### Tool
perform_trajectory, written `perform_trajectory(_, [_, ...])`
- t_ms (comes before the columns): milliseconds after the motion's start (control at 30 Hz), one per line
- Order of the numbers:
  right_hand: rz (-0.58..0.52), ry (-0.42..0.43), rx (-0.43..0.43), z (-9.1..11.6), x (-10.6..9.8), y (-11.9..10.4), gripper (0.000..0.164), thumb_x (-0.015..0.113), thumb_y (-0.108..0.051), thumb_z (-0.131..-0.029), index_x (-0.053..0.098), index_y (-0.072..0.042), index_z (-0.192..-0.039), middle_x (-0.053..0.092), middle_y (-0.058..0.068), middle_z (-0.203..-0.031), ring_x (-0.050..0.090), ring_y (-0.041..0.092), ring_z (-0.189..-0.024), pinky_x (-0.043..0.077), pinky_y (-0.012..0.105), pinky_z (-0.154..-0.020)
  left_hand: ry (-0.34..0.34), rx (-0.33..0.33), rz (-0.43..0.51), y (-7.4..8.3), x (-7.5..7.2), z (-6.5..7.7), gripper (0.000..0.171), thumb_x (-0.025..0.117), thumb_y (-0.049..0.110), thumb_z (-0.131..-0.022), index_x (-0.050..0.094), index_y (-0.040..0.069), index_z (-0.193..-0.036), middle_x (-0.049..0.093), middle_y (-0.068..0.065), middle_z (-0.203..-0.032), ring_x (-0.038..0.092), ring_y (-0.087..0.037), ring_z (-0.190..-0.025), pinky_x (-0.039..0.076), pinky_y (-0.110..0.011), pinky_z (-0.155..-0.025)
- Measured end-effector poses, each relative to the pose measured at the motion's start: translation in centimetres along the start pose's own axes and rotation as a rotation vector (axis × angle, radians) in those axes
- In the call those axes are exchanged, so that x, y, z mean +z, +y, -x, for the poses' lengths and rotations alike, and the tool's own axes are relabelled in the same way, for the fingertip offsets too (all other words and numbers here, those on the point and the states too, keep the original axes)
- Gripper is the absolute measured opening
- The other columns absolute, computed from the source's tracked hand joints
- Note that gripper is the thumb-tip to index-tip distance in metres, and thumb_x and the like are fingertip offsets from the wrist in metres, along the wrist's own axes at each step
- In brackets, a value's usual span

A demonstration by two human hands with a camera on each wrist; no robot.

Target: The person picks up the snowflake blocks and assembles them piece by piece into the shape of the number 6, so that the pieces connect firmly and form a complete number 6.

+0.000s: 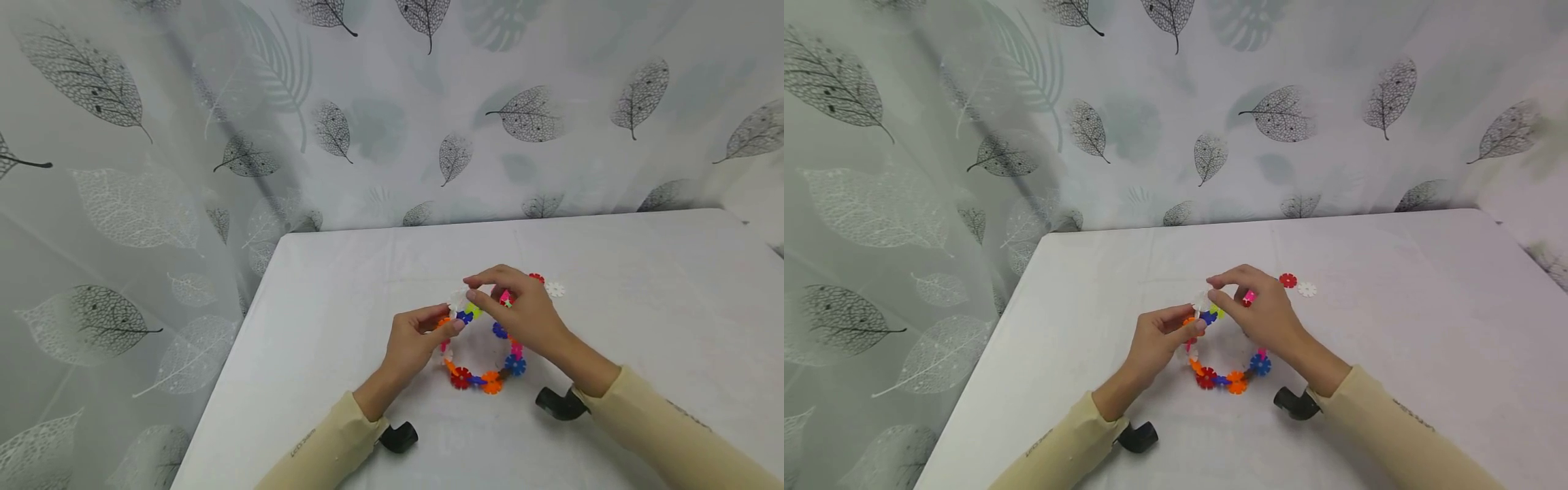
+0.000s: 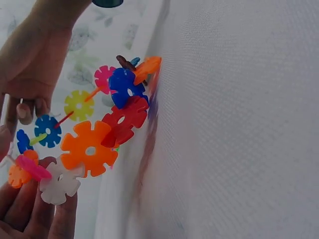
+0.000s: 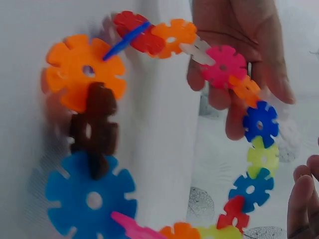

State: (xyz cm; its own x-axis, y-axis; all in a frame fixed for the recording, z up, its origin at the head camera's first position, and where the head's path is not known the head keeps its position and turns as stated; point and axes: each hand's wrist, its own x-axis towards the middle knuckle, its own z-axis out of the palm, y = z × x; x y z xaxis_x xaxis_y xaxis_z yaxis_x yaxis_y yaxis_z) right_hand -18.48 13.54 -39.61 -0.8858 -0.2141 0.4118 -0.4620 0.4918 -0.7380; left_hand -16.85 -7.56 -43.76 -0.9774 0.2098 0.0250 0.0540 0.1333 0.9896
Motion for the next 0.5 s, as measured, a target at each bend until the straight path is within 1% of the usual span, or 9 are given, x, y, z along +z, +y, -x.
perform_trajectory(167, [-0.038, 0.122, -0.032, -0.8, -1.4, 0.1, 0.03, 0.073, -0.015, -0.095, 0.072, -0.014, -0.125, 0.068, 0.0, -0.117, 0.059, 0.01, -0.088, 0.047, 0.02, -0.067, 0.01, -0.029, 0.048, 0.0, -0.1, 0.1, 0.041, 0.081, 0.028, -0.089, 0.073, 0.009, -0.125, 0.075, -0.001, -0.108, 0.07, -0.016, -0.101, 0.057, -0.029, -0.085])
perform_trajectory(267, [-0.04, 0.209, -0.035, -1.3, -2.4, 0.2, 0.034, 0.071, -0.011, -0.096, 0.07, -0.013, -0.13, 0.066, 0.003, -0.122, 0.058, 0.006, -0.095, 0.044, 0.018, -0.071, 0.009, -0.041, 0.073, -0.1, -0.2, 0.1, 0.041, 0.082, 0.026, -0.088, 0.073, 0.008, -0.124, 0.075, -0.002, -0.109, 0.07, -0.017, -0.102, 0.057, -0.029, -0.087])
perform_trajectory(367, [-0.053, 0.277, -0.021, -1.7, -3.3, 0.5, 0.036, 0.069, -0.01, -0.097, 0.067, -0.011, -0.133, 0.065, 0.007, -0.127, 0.057, 0.003, -0.1, 0.044, 0.017, -0.075, 0.002, -0.047, 0.081, -0.3, -0.4, 0.2, 0.041, 0.082, 0.024, -0.088, 0.073, 0.007, -0.124, 0.075, -0.002, -0.11, 0.07, -0.018, -0.1, 0.056, -0.029, -0.086])
perform_trajectory(500, [-0.061, 0.332, 0.027, -2.1, -4.3, 1.3, 0.036, 0.066, -0.014, -0.1, 0.065, -0.012, -0.136, 0.064, 0.009, -0.129, 0.057, 0.002, -0.102, 0.044, 0.017, -0.08, -0.004, -0.047, 0.066, -0.3, -0.6, 0.2, 0.041, 0.083, 0.025, -0.087, 0.073, 0.008, -0.124, 0.073, 0.0, -0.113, 0.069, -0.018, -0.096, 0.056, -0.029, -0.081])
